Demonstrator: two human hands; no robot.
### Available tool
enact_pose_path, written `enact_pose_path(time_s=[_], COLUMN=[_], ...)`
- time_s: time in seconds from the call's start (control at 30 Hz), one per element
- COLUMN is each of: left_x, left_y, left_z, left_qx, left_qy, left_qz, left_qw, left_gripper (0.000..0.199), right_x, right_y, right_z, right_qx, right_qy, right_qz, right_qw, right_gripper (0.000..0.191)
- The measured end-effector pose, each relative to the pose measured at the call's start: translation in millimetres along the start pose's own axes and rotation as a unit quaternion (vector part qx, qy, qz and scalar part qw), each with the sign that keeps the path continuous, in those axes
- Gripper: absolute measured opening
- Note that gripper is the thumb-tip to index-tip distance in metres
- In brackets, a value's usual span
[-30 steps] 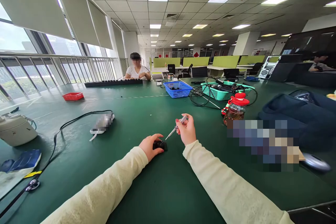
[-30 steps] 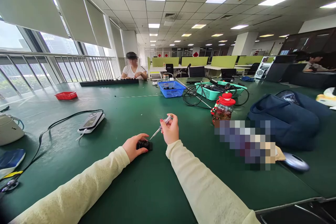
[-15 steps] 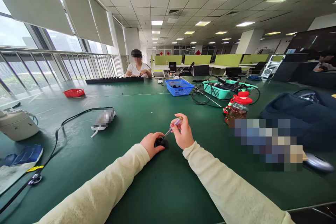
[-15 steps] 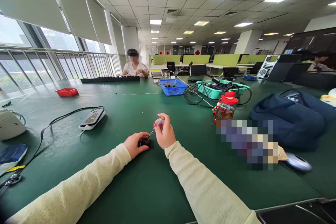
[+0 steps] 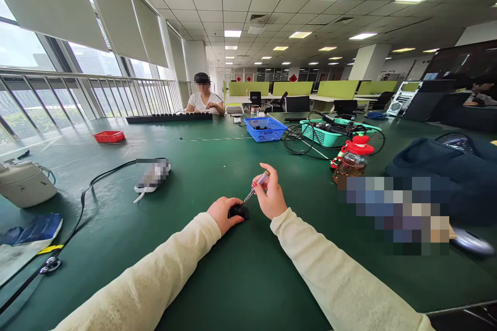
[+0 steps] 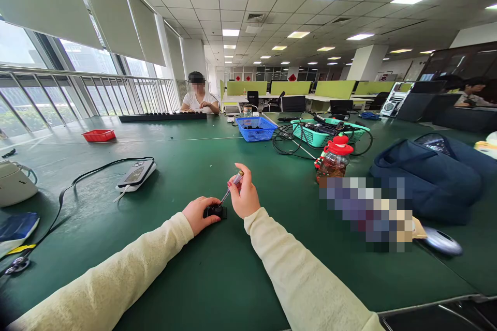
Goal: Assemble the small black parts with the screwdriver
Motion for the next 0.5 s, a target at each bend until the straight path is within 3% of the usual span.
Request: enact_pose_path(time_s=[0.17, 0.37, 0.5], left_x=[1.7, 4.4, 6.9], left_y=[1.6, 4.2, 6.4], left_z=[0.0, -1.1, -2.5], left_qx=[0.003, 0.011, 0.008], left_qy=[-0.004, -0.008, -0.008], left_qz=[-0.008, -0.009, -0.029], left_qw=[1.000, 1.000, 1.000], left_gripper=[0.044, 0.043, 0.053], right_x=[-2.3, -7.9, -8.7], right_y=[11.5, 36.9, 36.1], right_z=[7.1, 14.8, 15.3], right_qx=[-0.051, -0.132, -0.147], right_qy=[0.014, 0.018, 0.018], right_qz=[0.013, 0.099, 0.127], right_qw=[0.999, 0.986, 0.981], right_gripper=[0.051, 0.056, 0.051])
Point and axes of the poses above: each hand's wrist, its own z-axis towards the middle knuckle, its own x-axis out of the back of the hand, y = z × x, the point moved 6 cm from there along z, towards the middle knuckle, and after that the axes turned 6 degrees about y, right-handed, at the moved point
